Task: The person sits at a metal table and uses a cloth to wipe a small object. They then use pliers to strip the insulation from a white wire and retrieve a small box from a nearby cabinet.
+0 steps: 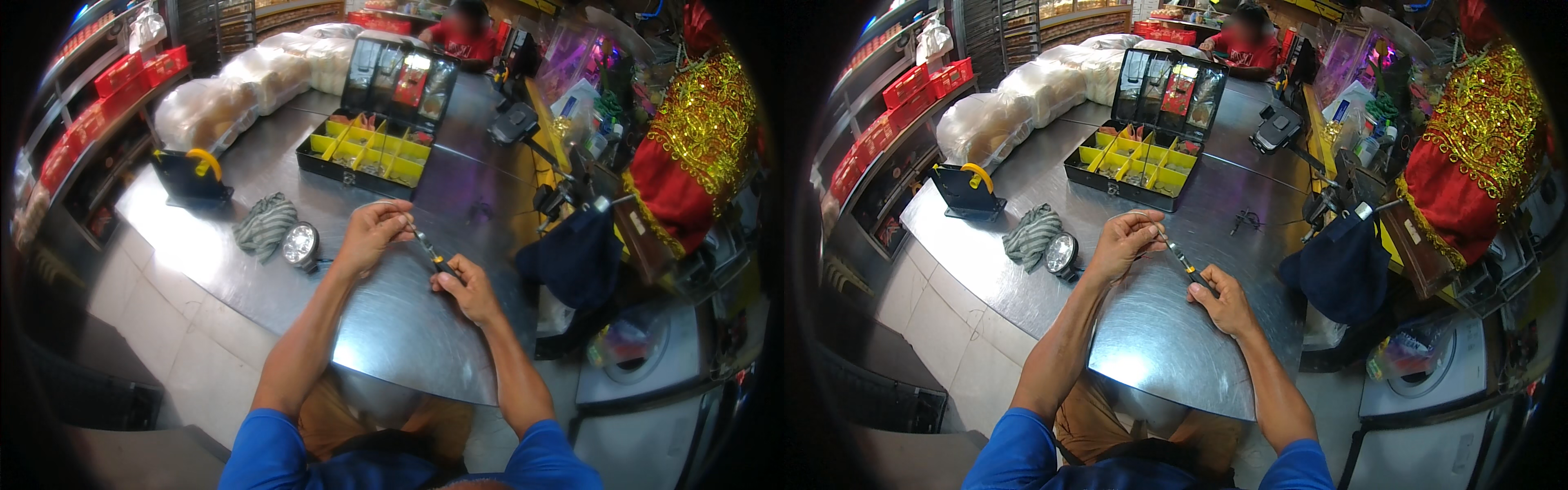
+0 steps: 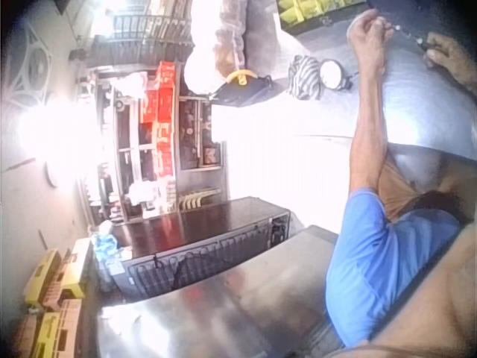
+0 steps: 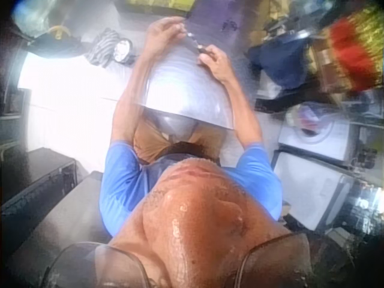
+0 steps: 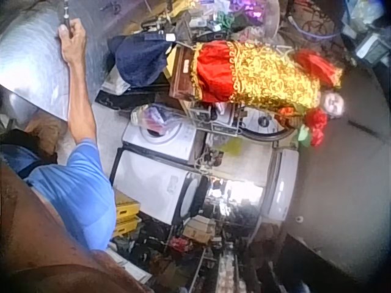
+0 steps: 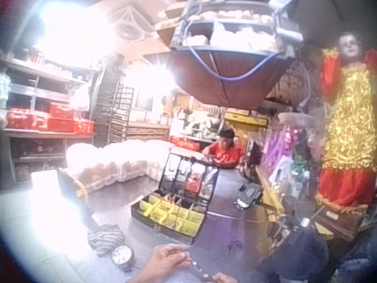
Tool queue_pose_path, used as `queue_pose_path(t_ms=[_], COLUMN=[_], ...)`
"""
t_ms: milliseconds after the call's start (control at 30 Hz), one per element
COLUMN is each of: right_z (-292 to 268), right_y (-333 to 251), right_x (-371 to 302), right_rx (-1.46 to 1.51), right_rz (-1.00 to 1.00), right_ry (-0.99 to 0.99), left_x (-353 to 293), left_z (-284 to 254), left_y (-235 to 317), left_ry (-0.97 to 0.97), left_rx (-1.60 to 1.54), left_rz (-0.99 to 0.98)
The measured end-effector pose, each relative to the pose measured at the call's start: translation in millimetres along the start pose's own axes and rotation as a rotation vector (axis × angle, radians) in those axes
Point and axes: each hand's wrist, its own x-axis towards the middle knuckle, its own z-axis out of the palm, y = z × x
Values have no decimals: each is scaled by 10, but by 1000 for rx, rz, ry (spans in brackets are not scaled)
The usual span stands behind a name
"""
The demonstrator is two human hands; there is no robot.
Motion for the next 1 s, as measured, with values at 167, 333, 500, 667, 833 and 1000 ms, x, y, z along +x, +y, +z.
queue_pose_path(t_ms=[167,333,500,667,833,1000], right_z=[-7,-24,-28,-34,-51,-51], right_y=[-23,-24,-21,-35,-39,-86], right_x=[0,-5,-5,-3,-10,-5], right_rx=[31,15,10,11,30,71], right_rz=[12,25,25,29,38,51], right_ry=[-14,-15,-18,-27,-35,-54], left_x=[-18,-23,-18,0,-11,-9], left_z=[9,25,21,-12,15,1], left_y=[19,44,20,-28,-14,-15], left_ry=[-9,-9,-15,-31,-36,-32], left_rx=[27,26,23,37,69,53], left_rz=[-15,-30,-11,28,41,40])
